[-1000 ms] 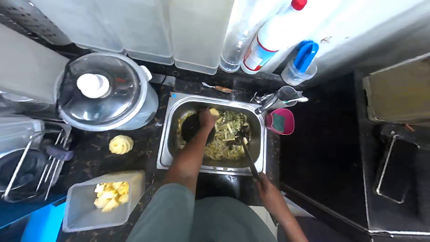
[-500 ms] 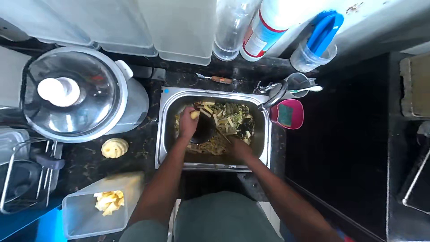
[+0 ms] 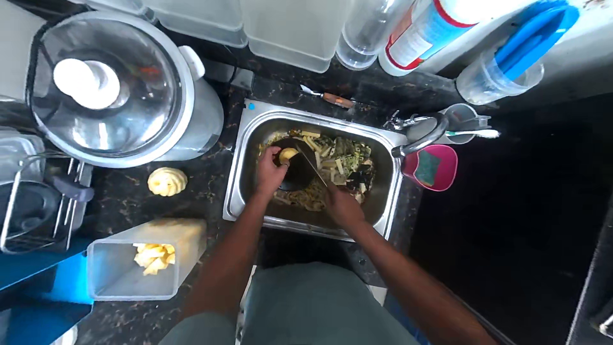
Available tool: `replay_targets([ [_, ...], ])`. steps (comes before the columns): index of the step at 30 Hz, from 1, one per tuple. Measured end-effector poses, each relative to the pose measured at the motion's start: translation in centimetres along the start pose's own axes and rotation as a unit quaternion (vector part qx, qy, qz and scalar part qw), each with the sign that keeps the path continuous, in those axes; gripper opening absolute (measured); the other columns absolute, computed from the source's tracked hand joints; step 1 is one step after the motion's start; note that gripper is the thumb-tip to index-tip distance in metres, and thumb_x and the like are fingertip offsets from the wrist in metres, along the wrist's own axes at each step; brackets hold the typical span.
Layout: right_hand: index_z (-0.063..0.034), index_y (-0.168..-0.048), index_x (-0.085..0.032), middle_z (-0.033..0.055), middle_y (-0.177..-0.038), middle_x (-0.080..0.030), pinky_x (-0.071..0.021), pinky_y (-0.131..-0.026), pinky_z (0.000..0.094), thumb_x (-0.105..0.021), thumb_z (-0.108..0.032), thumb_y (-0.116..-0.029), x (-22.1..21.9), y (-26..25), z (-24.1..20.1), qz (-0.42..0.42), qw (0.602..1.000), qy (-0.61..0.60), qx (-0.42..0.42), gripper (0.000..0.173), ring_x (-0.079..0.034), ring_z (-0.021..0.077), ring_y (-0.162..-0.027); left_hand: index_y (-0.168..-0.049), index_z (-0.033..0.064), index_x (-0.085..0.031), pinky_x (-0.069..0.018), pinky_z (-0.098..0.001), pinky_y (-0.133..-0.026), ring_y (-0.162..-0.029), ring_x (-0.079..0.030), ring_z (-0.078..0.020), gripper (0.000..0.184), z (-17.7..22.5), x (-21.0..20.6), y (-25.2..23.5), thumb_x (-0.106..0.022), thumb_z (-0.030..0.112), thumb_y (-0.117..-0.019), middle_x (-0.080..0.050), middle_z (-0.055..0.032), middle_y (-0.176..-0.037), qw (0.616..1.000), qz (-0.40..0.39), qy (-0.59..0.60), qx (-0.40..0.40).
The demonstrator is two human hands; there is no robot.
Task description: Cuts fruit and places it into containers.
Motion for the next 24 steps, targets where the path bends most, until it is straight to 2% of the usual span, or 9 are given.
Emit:
replay_targets([
  [3,-0.0174,-0.145,-0.049,0.0167,-0.106,-0.072,-0.0568,-0.086,0.0571,-0.031,-0.038,-0.1113,-0.5,-0.2,-1.4,-0.01,1.0,0.015,0.011,0.043,-0.072,0.037,-0.102,-0.125,0.005,-0.065,-0.0584,-0.0425,-0.094,-0.105,-0.07,-0.0209,0.03,0.1,0.5,0.2,-0.067,0.019,-0.0988,-0.069,-0.0119,-0.123,0.999,-0.007,0.021,0.024],
  [7,-0.0175,-0.144,-0.049,0.0172,-0.109,-0.072,-0.0564,-0.087,0.0574,-0.032,-0.036,-0.1113,-1.0,-1.0,-1.7,-0.031,0.999,0.015,0.01,0.041,-0.071,0.0373,-0.104,-0.118,0.0051,-0.067,-0.0593,-0.0444,-0.089,-0.094,-0.072,-0.0207,0.024,0.1,0.2,0.0,-0.068,0.02,-0.0994,-0.072,-0.0103,-0.111,0.998,-0.034,0.008,0.049],
  [10,-0.0179,-0.15,-0.046,0.0182,-0.114,-0.071,-0.0554,-0.09,0.0583,-0.033,-0.035,-0.1111,-1.0,-1.2,-1.7,-0.041,0.999,0.013,0.011,0.044,-0.07,0.0381,-0.107,-0.12,0.0055,-0.067,-0.0586,-0.0464,-0.093,-0.099,-0.072,-0.0215,0.027,0.0,0.1,-0.1,-0.068,0.022,-0.0986,-0.073,-0.0103,-0.111,0.998,-0.038,-0.004,0.056],
  [13,-0.0174,-0.148,-0.047,0.0181,-0.114,-0.072,-0.056,-0.089,0.0576,-0.033,-0.035,-0.1111,-1.1,-1.3,-1.8,-0.041,0.999,0.027,0.01,0.043,-0.07,0.0377,-0.107,-0.12,0.0069,-0.067,-0.0591,-0.046,-0.09,-0.096,-0.072,-0.0208,0.028,-0.2,-0.2,0.0,-0.069,0.024,-0.0982,-0.073,-0.0094,-0.107,0.998,-0.035,-0.014,0.054],
  [19,-0.0179,-0.149,-0.045,0.0176,-0.116,-0.071,-0.0557,-0.09,0.057,-0.034,-0.032,-0.1111,-1.3,-1.4,-2.7,-0.039,0.996,0.08,-0.013,0.042,-0.07,0.0383,-0.109,-0.123,0.0082,-0.067,-0.0588,-0.0468,-0.091,-0.098,-0.072,-0.0212,0.029,-0.1,-0.2,-0.1,-0.068,0.025,-0.0993,-0.074,-0.0092,-0.109,0.997,-0.035,-0.023,0.068],
  [24,-0.0162,-0.15,-0.039,0.0203,-0.116,-0.071,-0.0559,-0.088,0.0597,-0.038,-0.025,-0.1103,-4.1,-4.3,-1.6,-0.062,0.994,0.088,-0.018,0.041,-0.07,0.0418,-0.108,-0.121,0.0067,-0.068,-0.0579,-0.0469,-0.093,-0.1,-0.072,-0.0225,0.028,-0.1,-0.1,-0.2,-0.067,0.024,-0.0994,-0.073,-0.0108,-0.11,0.996,-0.037,-0.031,0.075],
])
Point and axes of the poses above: each hand's wrist, its own y-axis away from the middle knuckle, its own x-axis out of the back of the hand, z = x × y, the point moved 8 cm from there along -y, towards the middle knuckle
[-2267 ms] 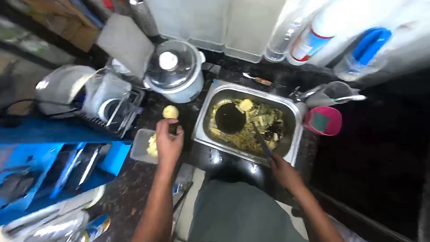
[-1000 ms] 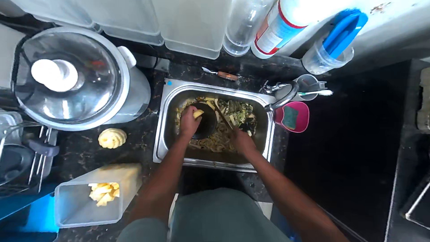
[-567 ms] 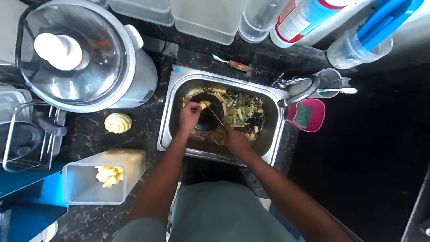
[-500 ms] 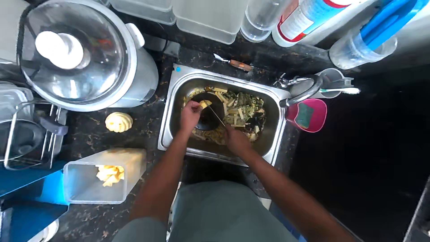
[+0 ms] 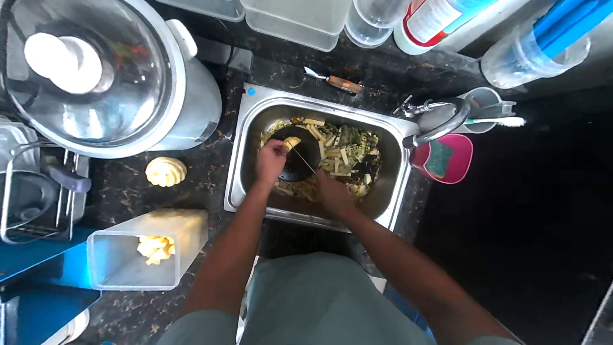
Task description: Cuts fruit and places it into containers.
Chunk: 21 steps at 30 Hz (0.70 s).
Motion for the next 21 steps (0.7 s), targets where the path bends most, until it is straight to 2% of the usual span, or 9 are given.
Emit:
replay_targets([
  [5,-0.0164,-0.152,-0.039,0.0222,-0.119,-0.07,-0.0549,-0.089,0.063,-0.042,-0.023,-0.1088,-1.3,-2.5,1.3,-0.012,1.0,0.003,0.012,0.044,-0.068,0.0447,-0.11,-0.125,0.0073,-0.065,-0.058,-0.0467,-0.091,-0.098,-0.071,-0.0225,0.03,0.0,0.0,0.4,-0.066,0.023,-0.1,-0.073,-0.0104,-0.109,1.0,0.002,-0.007,-0.001],
  [9,-0.0159,-0.157,-0.035,0.0257,-0.123,-0.067,-0.0529,-0.093,0.0656,-0.046,-0.022,-0.1077,-0.4,-2.3,2.0,-0.043,0.998,-0.032,0.044,0.05,-0.066,0.0471,-0.114,-0.131,0.0133,-0.063,-0.058,-0.0495,-0.089,-0.096,-0.071,-0.0241,0.031,0.3,-0.3,0.1,-0.063,0.021,-0.1013,-0.073,-0.0104,-0.108,1.0,-0.007,-0.023,-0.008],
  [13,-0.0159,-0.15,-0.044,0.0229,-0.119,-0.069,-0.0537,-0.092,0.0633,-0.042,-0.03,-0.1098,1.1,-0.3,1.9,-0.017,0.995,-0.081,0.059,0.043,-0.067,0.0435,-0.111,-0.132,0.0118,-0.06,-0.0575,-0.0521,-0.087,-0.095,-0.071,-0.0281,0.033,0.2,-0.6,0.6,-0.063,0.022,-0.1013,-0.072,-0.0136,-0.107,1.0,-0.003,-0.02,0.017],
  [15,-0.0164,-0.152,-0.041,0.0212,-0.115,-0.07,-0.0548,-0.09,0.0608,-0.039,-0.034,-0.1104,1.5,1.7,1.6,0.003,0.996,-0.076,0.044,0.045,-0.069,0.0416,-0.108,-0.136,0.0093,-0.057,-0.0574,-0.0537,-0.088,-0.096,-0.071,-0.0303,0.037,-0.1,-0.9,1.0,-0.062,0.022,-0.1015,-0.071,-0.016,-0.108,0.999,0.001,-0.002,0.04],
  [18,-0.0201,-0.16,-0.031,0.0201,-0.116,-0.071,-0.0552,-0.089,0.0598,-0.033,-0.034,-0.111,1.2,3.6,1.1,0.009,0.998,-0.054,0.021,0.051,-0.07,0.0413,-0.107,-0.139,0.0064,-0.052,-0.0598,-0.0525,-0.087,-0.095,-0.072,-0.0304,0.041,-1.0,-1.8,1.2,-0.061,0.021,-0.1019,-0.07,-0.0187,-0.111,0.996,0.012,0.059,0.068],
  [21,-0.0175,-0.154,-0.038,0.0215,-0.114,-0.071,-0.0554,-0.085,0.0616,-0.033,-0.031,-0.1107,0.6,3.7,0.9,0.006,0.999,-0.039,0.021,0.046,-0.07,0.0435,-0.105,-0.143,0.0072,-0.049,-0.0615,-0.0473,-0.083,-0.088,-0.073,-0.0275,0.043,-1.6,-2.4,1.2,-0.06,0.019,-0.1026,-0.07,-0.0181,-0.108,0.991,0.025,0.108,0.074],
])
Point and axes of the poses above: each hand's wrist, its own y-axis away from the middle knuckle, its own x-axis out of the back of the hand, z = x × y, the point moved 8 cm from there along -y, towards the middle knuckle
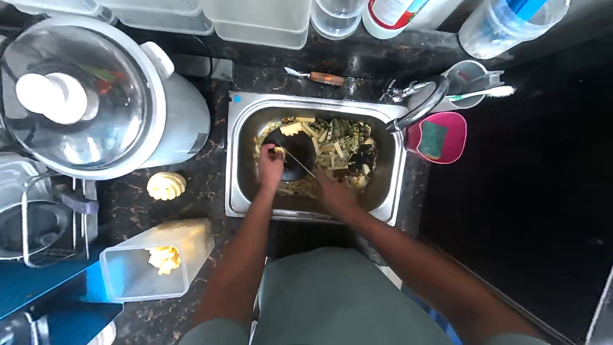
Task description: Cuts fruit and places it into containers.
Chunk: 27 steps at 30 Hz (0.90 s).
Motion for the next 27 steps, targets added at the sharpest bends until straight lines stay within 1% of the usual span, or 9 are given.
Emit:
replay_targets([
  [4,-0.0146,-0.146,-0.045,0.0203,-0.113,-0.071,-0.0557,-0.085,0.0602,-0.033,-0.029,-0.111,-0.3,-0.1,-0.1,0.0,1.0,0.012,0.01,0.04,-0.07,0.0421,-0.106,-0.14,0.0064,-0.052,-0.0615,-0.0454,-0.084,-0.09,-0.073,-0.026,0.04,0.0,0.0,0.3,-0.06,0.017,-0.1022,-0.07,-0.0174,-0.109,1.0,0.011,0.009,0.006],
  [9,-0.0164,-0.148,-0.043,0.0193,-0.115,-0.071,-0.0551,-0.088,0.0585,-0.037,-0.022,-0.11,-0.2,0.0,-0.5,-0.009,0.999,0.035,-0.007,0.039,-0.07,0.0412,-0.109,-0.134,0.0025,-0.059,-0.0606,-0.0456,-0.089,-0.094,-0.072,-0.025,0.037,0.2,0.4,0.4,-0.064,0.018,-0.1007,-0.07,-0.0168,-0.11,1.0,0.024,-0.011,-0.013],
  [13,-0.0181,-0.147,-0.043,0.0191,-0.113,-0.071,-0.056,-0.084,0.0591,-0.041,-0.022,-0.1091,-0.2,-1.2,-1.2,-0.006,0.999,0.027,-0.021,0.038,-0.07,0.0418,-0.106,-0.131,0.0029,-0.062,-0.0611,-0.0442,-0.087,-0.092,-0.073,-0.0235,0.034,0.3,0.5,0.4,-0.064,0.017,-0.1,-0.072,-0.0152,-0.109,0.999,0.029,-0.011,-0.017],
  [17,-0.018,-0.146,-0.044,0.0191,-0.106,-0.072,-0.057,-0.079,0.0607,-0.047,-0.022,-0.1072,-1.4,-4.2,-1.2,0.026,1.0,0.012,0.009,0.039,-0.072,0.043,-0.098,-0.13,0.0027,-0.063,-0.0619,-0.0423,-0.086,-0.091,-0.073,-0.0219,0.033,0.1,0.5,0.3,-0.065,0.016,-0.0996,-0.071,-0.0149,-0.109,0.999,0.033,0.004,-0.018],
  [19,-0.0178,-0.145,-0.045,0.0197,-0.11,-0.072,-0.0568,-0.08,0.0624,-0.05,-0.022,-0.1063,-2.7,-5.7,-0.3,0.018,1.0,0.009,0.009,0.04,-0.071,0.044,-0.1,-0.13,0.0026,-0.063,-0.0618,-0.0426,-0.087,-0.093,-0.073,-0.0222,0.033,-0.1,0.6,0.2,-0.065,0.017,-0.1001,-0.071,-0.0155,-0.11,0.999,0.031,0.009,-0.018],
  [21,-0.018,-0.15,-0.041,0.0215,-0.117,-0.07,-0.0561,-0.084,0.0635,-0.049,-0.02,-0.1068,-3.2,-6.1,0.7,-0.001,1.0,0.015,0.002,0.044,-0.07,0.0457,-0.104,-0.131,0.0024,-0.063,-0.0621,-0.0426,-0.087,-0.093,-0.073,-0.0225,0.033,-0.2,0.6,0.1,-0.065,0.016,-0.1003,-0.071,-0.0158,-0.11,0.999,0.029,0.016,-0.017],
  [24,-0.0219,-0.157,-0.035,0.023,-0.121,-0.069,-0.0537,-0.087,0.066,-0.051,-0.017,-0.1051,-2.3,-4.9,1.6,-0.024,0.999,0.029,-0.015,0.054,-0.068,0.0475,-0.108,-0.14,0.006,-0.056,-0.0645,-0.0459,-0.08,-0.091,-0.075,-0.0256,0.038,-0.4,0.8,0.5,-0.059,0.018,-0.1042,-0.07,-0.0166,-0.114,0.999,0.007,0.032,0.005],
  [26,-0.0237,-0.162,-0.028,0.023,-0.121,-0.069,-0.0531,-0.09,0.0659,-0.046,-0.023,-0.1072,-2.1,-4.0,2.7,-0.039,0.999,0.019,-0.001,0.057,-0.067,0.0467,-0.11,-0.146,0.0125,-0.052,-0.0651,-0.0482,-0.076,-0.092,-0.075,-0.0276,0.039,-0.9,1.1,0.9,-0.049,0.018,-0.1081,-0.067,-0.0165,-0.121,0.999,-0.006,0.042,0.017],
  [27,-0.0247,-0.161,-0.031,0.0218,-0.121,-0.069,-0.0528,-0.091,0.0646,-0.042,-0.028,-0.1089,-1.7,-3.4,3.7,-0.037,0.999,-0.004,0.004,0.053,-0.067,0.0446,-0.111,-0.145,0.0147,-0.054,-0.0646,-0.0483,-0.076,-0.092,-0.074,-0.027,0.038,-1.2,1.3,0.9,-0.045,0.017,-0.109,-0.066,-0.0155,-0.124,0.999,-0.007,0.043,0.018],
])
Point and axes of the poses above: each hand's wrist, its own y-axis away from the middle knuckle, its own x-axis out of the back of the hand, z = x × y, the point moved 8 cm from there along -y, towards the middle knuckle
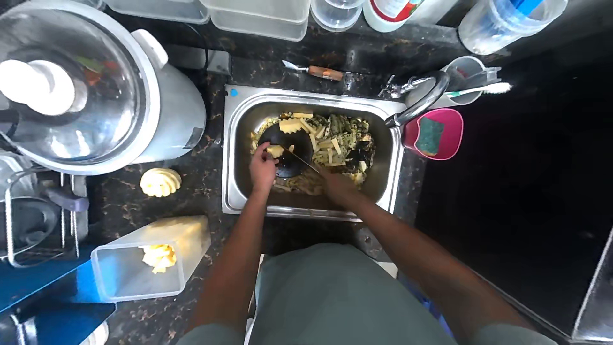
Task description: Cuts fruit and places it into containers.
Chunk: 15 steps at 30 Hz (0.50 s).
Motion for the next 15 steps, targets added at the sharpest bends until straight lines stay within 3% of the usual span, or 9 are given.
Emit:
replay_targets([
  [2,-0.0195,-0.151,-0.047,0.0209,-0.121,-0.069,-0.0517,-0.096,0.0628,-0.038,-0.037,-0.1106,0.7,2.0,2.4,0.027,0.996,-0.085,-0.008,0.045,-0.067,0.0411,-0.114,-0.142,0.0133,-0.058,-0.0631,-0.0488,-0.076,-0.092,-0.073,-0.0267,0.037,-0.8,0.3,-0.5,-0.045,0.017,-0.1083,-0.067,-0.0157,-0.126,1.0,-0.006,-0.009,-0.005],
  [3,-0.0169,-0.146,-0.05,0.0203,-0.118,-0.07,-0.0523,-0.096,0.0613,-0.037,-0.04,-0.1109,1.1,3.2,3.6,0.048,0.992,-0.118,-0.021,0.044,-0.068,0.0394,-0.111,-0.142,0.0104,-0.057,-0.0626,-0.05,-0.079,-0.094,-0.073,-0.0281,0.038,-1.0,0.4,-0.8,-0.053,0.014,-0.104,-0.066,-0.0173,-0.125,0.999,-0.019,-0.031,-0.019],
  [5,-0.0158,-0.148,-0.049,0.0197,-0.114,-0.07,-0.0556,-0.089,0.0577,-0.034,-0.041,-0.1116,1.6,6.1,5.9,0.059,0.985,-0.153,-0.058,0.046,-0.071,0.036,-0.101,-0.136,0.0083,-0.06,-0.0601,-0.0514,-0.088,-0.101,-0.071,-0.0287,0.047,-0.6,0.4,-1.3,-0.073,0.01,-0.0915,-0.067,-0.0166,-0.126,0.992,-0.044,-0.1,-0.068],
  [6,-0.0155,-0.146,-0.05,0.0186,-0.107,-0.069,-0.0579,-0.079,0.0543,-0.034,-0.042,-0.1116,1.7,7.3,7.0,0.051,0.981,-0.173,-0.075,0.046,-0.071,0.0328,-0.087,-0.133,0.0091,-0.062,-0.0594,-0.0515,-0.091,-0.101,-0.071,-0.0281,0.047,-0.2,0.1,-1.5,-0.078,0.009,-0.0882,-0.068,-0.0149,-0.125,0.985,-0.059,-0.131,-0.093],
  [7,-0.0153,-0.144,-0.051,0.017,-0.1,-0.067,-0.0577,-0.07,0.051,-0.034,-0.042,-0.1117,1.8,8.4,7.9,0.042,0.977,-0.194,-0.083,0.045,-0.068,0.0296,-0.075,-0.129,0.0102,-0.065,-0.059,-0.0517,-0.091,-0.1,-0.071,-0.0276,0.045,0.3,-0.3,-1.9,-0.079,0.007,-0.0872,-0.069,-0.0133,-0.123,0.978,-0.077,-0.157,-0.115],
  [9,-0.0155,-0.144,-0.049,0.0166,-0.097,-0.066,-0.0571,-0.069,0.0511,-0.033,-0.04,-0.112,2.2,10.4,8.7,0.041,0.971,-0.217,-0.092,0.043,-0.067,0.0294,-0.072,-0.127,0.0128,-0.069,-0.0589,-0.0518,-0.091,-0.099,-0.072,-0.027,0.04,1.3,-1.1,-2.5,-0.078,0.008,-0.089,-0.071,-0.0109,-0.124,0.955,-0.118,-0.219,-0.16],
  [11,-0.0161,-0.144,-0.05,0.0139,-0.092,-0.064,-0.0577,-0.064,0.0473,-0.034,-0.042,-0.1121,2.2,11.7,8.7,0.026,0.973,-0.209,-0.092,0.043,-0.065,0.0263,-0.067,-0.125,0.0115,-0.072,-0.0563,-0.0543,-0.094,-0.105,-0.07,-0.0309,0.035,2.5,-1.8,-3.2,-0.077,0.009,-0.0905,-0.069,-0.0144,-0.126,0.923,-0.145,-0.285,-0.213],
  [13,-0.0152,-0.141,-0.051,0.0164,-0.098,-0.068,-0.0574,-0.075,0.0525,-0.034,-0.04,-0.1119,2.3,12.1,7.4,0.032,0.984,-0.152,-0.084,0.042,-0.069,0.0319,-0.082,-0.118,0.0145,-0.076,-0.0539,-0.0567,-0.099,-0.115,-0.066,-0.0321,0.03,3.6,-2.2,-4.1,-0.078,0.01,-0.0888,-0.068,-0.0133,-0.126,0.881,-0.163,-0.351,-0.272],
  [15,-0.0164,-0.146,-0.049,0.0194,-0.109,-0.07,-0.0553,-0.087,0.0589,-0.034,-0.038,-0.1116,2.0,11.5,5.0,0.023,0.994,-0.079,-0.069,0.044,-0.07,0.0387,-0.101,-0.114,0.0227,-0.079,-0.0526,-0.0596,-0.1,-0.123,-0.062,-0.0324,0.029,4.8,-2.4,-4.9,-0.08,0.013,-0.0869,-0.067,-0.0095,-0.129,0.833,-0.183,-0.421,-0.308],
])
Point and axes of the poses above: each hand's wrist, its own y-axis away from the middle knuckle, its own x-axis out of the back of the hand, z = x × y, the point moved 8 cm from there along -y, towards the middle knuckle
